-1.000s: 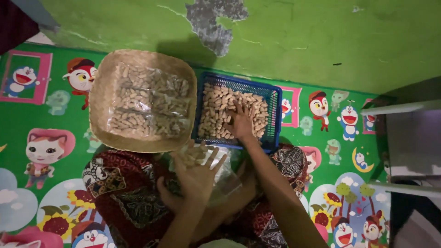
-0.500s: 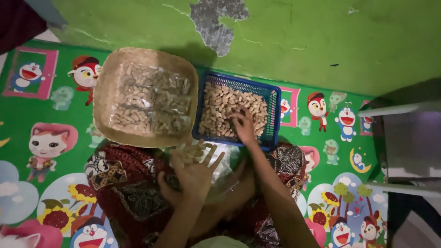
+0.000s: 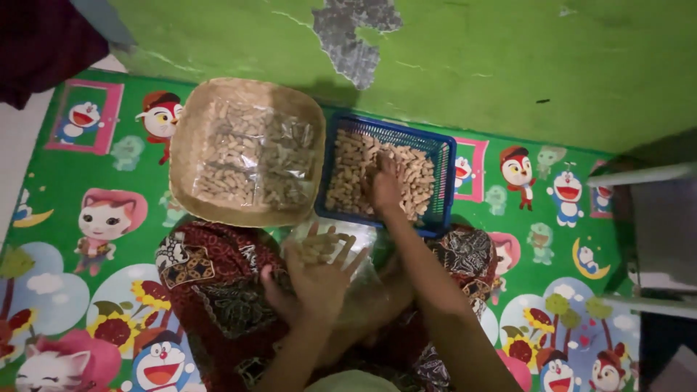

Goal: The person takes small items from a blue basket and places them into clear plastic bags, one at a time, then sets the filled bags into a woven basket.

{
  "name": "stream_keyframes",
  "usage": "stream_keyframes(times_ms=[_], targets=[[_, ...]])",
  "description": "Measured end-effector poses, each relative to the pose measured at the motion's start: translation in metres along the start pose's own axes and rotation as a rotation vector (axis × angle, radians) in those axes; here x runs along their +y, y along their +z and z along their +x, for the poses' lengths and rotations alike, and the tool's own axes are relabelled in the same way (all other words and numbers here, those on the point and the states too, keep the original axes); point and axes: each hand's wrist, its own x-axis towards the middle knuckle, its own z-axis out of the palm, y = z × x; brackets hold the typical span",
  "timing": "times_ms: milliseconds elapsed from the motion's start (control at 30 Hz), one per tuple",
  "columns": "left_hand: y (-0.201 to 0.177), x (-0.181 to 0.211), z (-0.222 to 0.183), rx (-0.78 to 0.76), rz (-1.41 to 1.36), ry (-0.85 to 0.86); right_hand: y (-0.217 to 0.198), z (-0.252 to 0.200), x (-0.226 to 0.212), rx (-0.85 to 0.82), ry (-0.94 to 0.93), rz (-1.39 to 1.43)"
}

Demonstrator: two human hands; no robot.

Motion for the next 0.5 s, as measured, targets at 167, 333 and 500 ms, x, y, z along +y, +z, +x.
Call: stream_keyframes(times_ms=[167,333,500], targets=[[0.008,0.003,-0.003,-0.035,0.011,0.026,-0.057,-0.009,-0.023,0.096,-0.047,0.139],[-0.036,-0.002,0.033,-0.174,-0.081,-0.050,-0.201,-0.072,-0.103,0.185,0.164,0.742],[-0.060,0.005,0.016,-0.507,-0.219,0.023,-0.269,-0.172,-0.136,0.237,-0.238,1.049]])
